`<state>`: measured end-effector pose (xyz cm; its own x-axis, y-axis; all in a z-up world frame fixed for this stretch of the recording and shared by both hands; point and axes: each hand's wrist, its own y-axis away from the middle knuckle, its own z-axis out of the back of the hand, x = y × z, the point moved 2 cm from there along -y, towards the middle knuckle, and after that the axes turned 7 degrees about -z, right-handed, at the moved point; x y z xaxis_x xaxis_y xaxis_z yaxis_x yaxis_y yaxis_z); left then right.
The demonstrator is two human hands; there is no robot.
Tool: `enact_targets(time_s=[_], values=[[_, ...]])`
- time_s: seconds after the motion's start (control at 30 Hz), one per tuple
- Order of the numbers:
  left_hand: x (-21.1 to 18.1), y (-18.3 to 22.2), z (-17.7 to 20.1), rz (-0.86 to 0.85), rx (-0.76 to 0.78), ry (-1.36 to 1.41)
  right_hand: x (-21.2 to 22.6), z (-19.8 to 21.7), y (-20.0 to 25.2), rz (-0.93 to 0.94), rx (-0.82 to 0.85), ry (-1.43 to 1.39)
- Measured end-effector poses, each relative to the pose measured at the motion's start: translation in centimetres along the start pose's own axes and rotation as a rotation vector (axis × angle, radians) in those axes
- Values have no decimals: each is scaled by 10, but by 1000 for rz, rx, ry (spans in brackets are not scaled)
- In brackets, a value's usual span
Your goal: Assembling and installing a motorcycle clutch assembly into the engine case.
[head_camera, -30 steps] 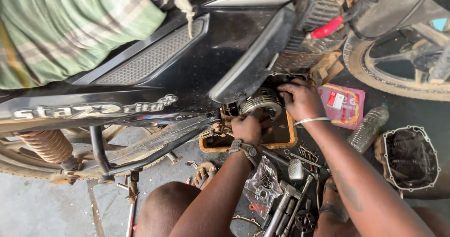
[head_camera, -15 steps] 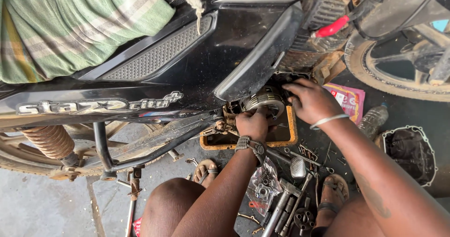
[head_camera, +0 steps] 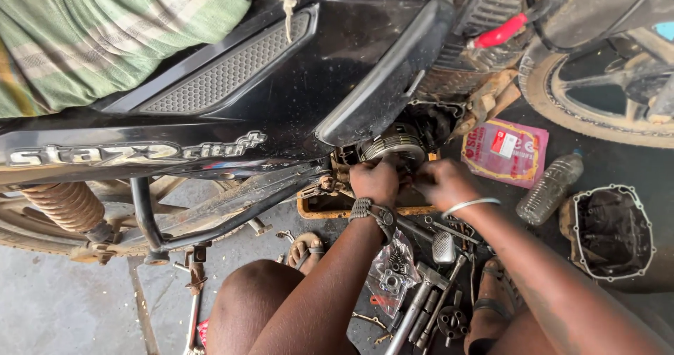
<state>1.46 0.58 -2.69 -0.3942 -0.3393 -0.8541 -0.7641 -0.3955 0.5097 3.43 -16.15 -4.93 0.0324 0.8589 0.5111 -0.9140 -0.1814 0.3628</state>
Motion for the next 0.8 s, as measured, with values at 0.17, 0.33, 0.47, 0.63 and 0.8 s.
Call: enact_targets(time_s=[0.17,0.33,0.47,0.63,0.8], values=[[9,-8,3,-140,-71,-241,13,-12,3,-31,-178,-24],[8,-8,2,-385,-53,-478,3,-30,-4,52,-308,-92],[-8,2,-5,-315,-37,-653,0,-42,-6,-77,-288,-114],[-16,7,-18,-473,33,-1003,-7,-55,-11,-310,-80,-719],[-40,23,-22,-406,104,-1085,-12,-56,-17,-443,-17,-807]])
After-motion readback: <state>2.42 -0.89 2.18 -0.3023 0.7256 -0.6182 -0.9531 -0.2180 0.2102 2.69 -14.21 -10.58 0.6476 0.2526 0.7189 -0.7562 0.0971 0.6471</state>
